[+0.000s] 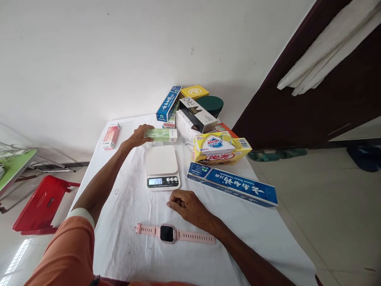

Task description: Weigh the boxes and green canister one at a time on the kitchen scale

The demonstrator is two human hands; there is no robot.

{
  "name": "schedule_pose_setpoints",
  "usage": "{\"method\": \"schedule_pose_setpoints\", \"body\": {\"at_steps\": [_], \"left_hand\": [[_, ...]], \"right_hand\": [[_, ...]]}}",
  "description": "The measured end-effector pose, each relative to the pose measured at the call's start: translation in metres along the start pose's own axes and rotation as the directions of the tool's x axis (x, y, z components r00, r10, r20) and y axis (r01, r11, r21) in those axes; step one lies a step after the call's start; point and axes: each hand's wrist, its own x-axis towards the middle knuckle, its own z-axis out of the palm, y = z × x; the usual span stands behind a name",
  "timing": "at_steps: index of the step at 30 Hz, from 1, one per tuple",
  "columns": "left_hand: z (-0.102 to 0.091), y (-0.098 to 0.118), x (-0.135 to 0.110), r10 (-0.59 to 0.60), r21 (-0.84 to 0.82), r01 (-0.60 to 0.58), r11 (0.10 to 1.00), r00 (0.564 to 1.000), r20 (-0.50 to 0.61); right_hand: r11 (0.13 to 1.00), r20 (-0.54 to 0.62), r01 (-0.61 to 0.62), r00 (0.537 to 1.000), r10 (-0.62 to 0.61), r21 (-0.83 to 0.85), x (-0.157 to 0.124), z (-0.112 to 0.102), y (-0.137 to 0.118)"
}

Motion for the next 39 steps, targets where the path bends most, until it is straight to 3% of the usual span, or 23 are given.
{"method": "schedule_pose_setpoints", "body": {"at_steps": [9,13,16,18,19,21,23,25,27,32,36,39], "left_hand": [[0.033,-0.016,0.023,-0.083,0.002,0.083,0.997,0.997,-0.004],[0.038,-0.017,0.008,-0.113,0.04,0.116,0.992,0.991,-0.073],[0.025,-0.023,-0.017,-0.105,0.045,0.113,0.993,0.982,-0.155],[0.008,-0.035,-0.037,-0.168,0.053,0.193,0.98,0.936,-0.311],[-0.001,-0.044,-0.047,-0.233,0.055,0.277,0.959,0.886,-0.4],[-0.017,-0.064,-0.065,-0.41,0.024,0.495,0.869,0.745,-0.525],[-0.026,-0.083,-0.078,-0.606,-0.049,0.684,0.728,0.608,-0.513],[-0.027,-0.099,-0.086,-0.743,-0.114,0.778,0.618,0.53,-0.408],[-0.022,-0.108,-0.09,-0.789,-0.158,0.796,0.584,0.512,-0.34],[-0.012,-0.117,-0.088,-0.792,-0.239,0.777,0.582,0.475,-0.384],[-0.015,-0.115,-0.093,-0.785,-0.287,0.752,0.593,0.463,-0.411],[-0.024,-0.106,-0.111,-0.768,-0.287,0.735,0.614,0.472,-0.433]], "right_hand": [[0.999,0.012,-0.036,0.999,0.036,0.011,0.001,0.001,0.003],[0.999,0.022,-0.034,0.999,0.034,-0.009,0.0,0.002,0.006],[0.998,0.027,-0.026,0.999,0.027,-0.052,0.0,0.001,0.008],[0.997,0.038,-0.022,0.999,0.025,-0.07,0.0,0.001,0.009],[0.997,0.043,-0.019,0.999,0.022,-0.074,0.001,0.001,0.01],[0.997,0.05,-0.008,0.999,0.012,-0.08,0.001,0.002,0.01],[0.996,0.049,-0.002,0.999,0.006,-0.086,0.001,0.002,0.009],[0.996,0.043,-0.009,0.999,0.013,-0.09,0.001,0.002,0.009],[0.996,0.038,-0.02,0.999,0.023,-0.09,0.001,0.003,0.008],[0.997,0.029,-0.027,0.999,0.029,-0.075,0.001,0.003,0.006],[0.998,0.017,-0.033,0.999,0.034,-0.047,0.002,0.003,0.004],[0.999,-0.003,-0.017,1.0,0.017,-0.034,0.003,0.004,0.003]]}}
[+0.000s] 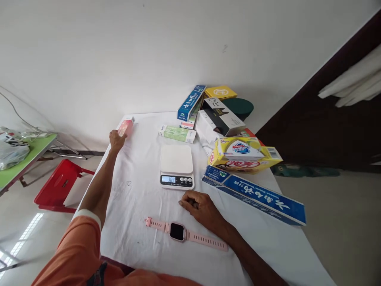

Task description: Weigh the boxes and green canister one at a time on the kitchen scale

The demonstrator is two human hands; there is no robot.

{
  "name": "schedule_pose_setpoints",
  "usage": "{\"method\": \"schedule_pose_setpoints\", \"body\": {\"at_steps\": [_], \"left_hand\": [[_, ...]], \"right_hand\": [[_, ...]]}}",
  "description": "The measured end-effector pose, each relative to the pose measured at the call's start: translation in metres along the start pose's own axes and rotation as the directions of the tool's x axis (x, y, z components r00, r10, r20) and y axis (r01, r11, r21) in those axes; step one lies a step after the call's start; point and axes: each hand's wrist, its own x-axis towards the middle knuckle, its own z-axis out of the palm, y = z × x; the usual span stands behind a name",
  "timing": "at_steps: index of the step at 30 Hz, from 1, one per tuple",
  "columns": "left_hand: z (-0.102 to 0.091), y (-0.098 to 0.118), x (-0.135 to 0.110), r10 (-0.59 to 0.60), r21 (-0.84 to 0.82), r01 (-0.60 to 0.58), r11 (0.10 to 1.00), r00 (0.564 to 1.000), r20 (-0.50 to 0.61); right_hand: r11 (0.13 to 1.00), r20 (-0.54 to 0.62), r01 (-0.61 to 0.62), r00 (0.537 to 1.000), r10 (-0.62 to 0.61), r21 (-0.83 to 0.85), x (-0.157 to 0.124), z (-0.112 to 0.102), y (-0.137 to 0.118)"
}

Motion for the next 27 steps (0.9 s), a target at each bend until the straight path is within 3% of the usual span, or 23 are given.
{"method": "schedule_pose_setpoints", "body": {"at_steps": [4,7,9,12,15,17,22,27], "left_hand": [[-0.034,-0.005,-0.034,0.164,-0.058,-0.164,0.985,0.986,-0.001],[-0.051,0.005,-0.073,0.357,-0.136,-0.344,0.929,0.931,0.08],[-0.053,0.018,-0.102,0.487,-0.198,-0.456,0.868,0.861,0.147],[-0.041,0.04,-0.138,0.66,-0.269,-0.607,0.748,0.724,0.201],[-0.025,0.055,-0.158,0.76,-0.302,-0.698,0.649,0.598,0.253],[-0.017,0.061,-0.161,0.786,-0.311,-0.723,0.617,0.545,0.293],[-0.007,0.064,-0.158,0.797,-0.335,-0.73,0.596,0.485,0.36],[-0.002,0.062,-0.156,0.777,-0.34,-0.708,0.619,0.492,0.392]], "right_hand": [[0.999,-0.013,0.041,0.999,-0.041,0.001,0.002,0.001,0.0],[0.998,-0.018,0.065,0.998,-0.065,-0.005,0.002,0.001,0.002],[0.997,-0.023,0.073,0.997,-0.073,-0.003,0.002,0.001,0.002],[0.997,-0.029,0.074,0.997,-0.073,0.009,0.001,0.002,0.003],[0.997,-0.028,0.077,0.997,-0.077,0.013,0.001,0.002,0.002],[0.996,-0.03,0.089,0.996,-0.089,0.011,0.001,0.002,0.002],[0.993,-0.036,0.114,0.993,-0.114,0.011,0.001,0.001,0.002],[0.992,-0.034,0.126,0.992,-0.125,0.014,0.002,0.002,0.006]]}}
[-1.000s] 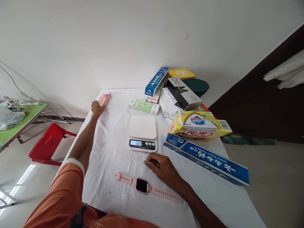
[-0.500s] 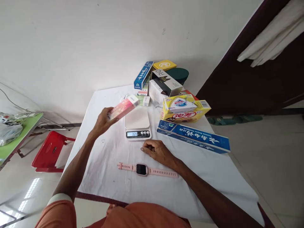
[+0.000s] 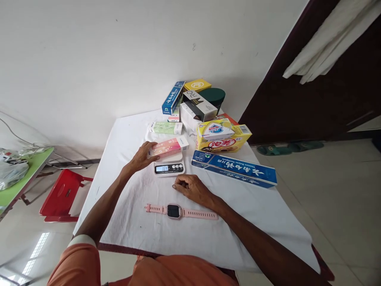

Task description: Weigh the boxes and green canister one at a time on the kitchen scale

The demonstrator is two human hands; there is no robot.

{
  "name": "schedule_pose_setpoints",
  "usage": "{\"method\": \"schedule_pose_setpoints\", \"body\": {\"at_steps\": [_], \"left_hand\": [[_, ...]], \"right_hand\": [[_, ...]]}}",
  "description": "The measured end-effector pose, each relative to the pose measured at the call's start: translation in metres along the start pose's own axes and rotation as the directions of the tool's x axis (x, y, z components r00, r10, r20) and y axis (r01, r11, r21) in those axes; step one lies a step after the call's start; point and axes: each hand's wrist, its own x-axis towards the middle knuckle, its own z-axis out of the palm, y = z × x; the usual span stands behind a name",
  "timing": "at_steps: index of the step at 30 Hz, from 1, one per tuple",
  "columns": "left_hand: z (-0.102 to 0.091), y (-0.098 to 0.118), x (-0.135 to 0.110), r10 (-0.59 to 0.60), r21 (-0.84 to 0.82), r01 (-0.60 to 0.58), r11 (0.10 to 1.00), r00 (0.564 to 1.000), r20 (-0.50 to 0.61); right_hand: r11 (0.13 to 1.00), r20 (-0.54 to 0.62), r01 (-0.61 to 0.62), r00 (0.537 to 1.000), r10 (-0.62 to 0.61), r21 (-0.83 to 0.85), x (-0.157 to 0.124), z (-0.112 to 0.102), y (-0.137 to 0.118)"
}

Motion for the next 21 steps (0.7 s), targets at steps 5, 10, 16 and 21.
{"method": "schedule_pose_setpoints", "body": {"at_steps": [5,10,16,21], "left_hand": [[-0.004,-0.006,-0.003,-0.01,-0.114,0.009,0.993,1.0,-0.006],[0.007,-0.028,-0.019,-0.289,-0.506,0.113,0.855,0.914,-0.283],[0.036,-0.052,-0.036,-0.544,-0.646,0.151,0.749,0.697,-0.467],[0.037,-0.054,-0.036,-0.551,-0.654,0.15,0.741,0.693,-0.465]], "right_hand": [[1.0,0.004,-0.007,1.0,0.007,0.001,0.0,0.0,0.001],[1.0,0.011,-0.011,1.0,0.011,0.01,-0.001,0.0,0.001],[1.0,0.015,-0.019,1.0,0.019,0.01,-0.001,0.0,-0.001],[0.999,0.023,-0.034,0.999,0.034,-0.012,-0.002,-0.001,-0.003]]}}
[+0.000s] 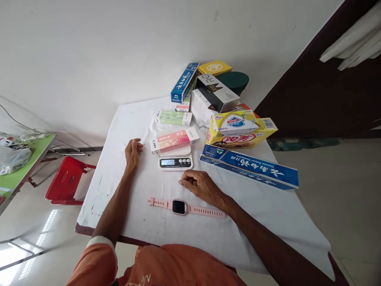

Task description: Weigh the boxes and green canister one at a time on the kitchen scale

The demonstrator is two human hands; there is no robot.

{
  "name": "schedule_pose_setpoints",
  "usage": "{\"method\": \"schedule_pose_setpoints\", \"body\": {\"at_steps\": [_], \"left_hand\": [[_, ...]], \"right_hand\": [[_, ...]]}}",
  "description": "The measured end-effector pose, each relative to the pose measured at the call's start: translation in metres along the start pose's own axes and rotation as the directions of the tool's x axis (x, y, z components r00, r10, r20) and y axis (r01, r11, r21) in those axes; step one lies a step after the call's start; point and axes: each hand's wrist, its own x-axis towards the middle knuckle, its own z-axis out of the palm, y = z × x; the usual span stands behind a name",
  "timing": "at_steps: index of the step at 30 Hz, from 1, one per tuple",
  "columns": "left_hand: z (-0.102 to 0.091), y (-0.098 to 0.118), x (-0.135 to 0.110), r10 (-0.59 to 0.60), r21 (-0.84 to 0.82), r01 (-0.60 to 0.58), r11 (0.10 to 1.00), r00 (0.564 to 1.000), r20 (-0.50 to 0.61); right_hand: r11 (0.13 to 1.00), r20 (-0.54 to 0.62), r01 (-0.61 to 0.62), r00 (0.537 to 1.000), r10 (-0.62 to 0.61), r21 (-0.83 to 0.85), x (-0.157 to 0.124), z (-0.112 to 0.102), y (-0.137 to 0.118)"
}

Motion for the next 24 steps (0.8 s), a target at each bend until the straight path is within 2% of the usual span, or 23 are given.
{"method": "schedule_pose_setpoints", "body": {"at_steps": [13,16,18,20,21,22,24], "left_hand": [[0.001,0.001,0.0,0.007,0.041,-0.008,0.999,1.0,0.015],[0.002,0.01,0.0,0.012,0.09,-0.013,0.996,1.0,0.009],[0.003,0.023,-0.003,0.081,0.173,-0.082,0.982,0.997,0.014],[0.007,0.041,-0.007,0.193,0.272,-0.21,0.939,0.977,0.088],[0.01,0.05,-0.009,0.243,0.321,-0.284,0.904,0.956,0.162],[0.014,0.06,-0.012,0.279,0.365,-0.359,0.859,0.926,0.255],[0.024,0.075,-0.015,0.299,0.434,-0.503,0.747,0.838,0.457]], "right_hand": [[1.0,-0.005,0.008,1.0,-0.008,0.022,0.0,0.0,-0.001],[1.0,-0.01,0.013,1.0,-0.013,0.023,0.0,0.0,0.0],[1.0,-0.011,0.013,1.0,-0.013,0.024,0.0,0.0,0.001],[1.0,-0.008,0.01,1.0,-0.01,0.026,0.0,0.0,0.002],[1.0,-0.006,0.008,1.0,-0.008,0.026,0.0,0.0,0.002],[1.0,-0.003,0.006,1.0,-0.006,0.025,0.0,0.0,0.001],[1.0,-0.002,0.003,1.0,-0.003,0.022,0.0,0.0,0.001]]}}
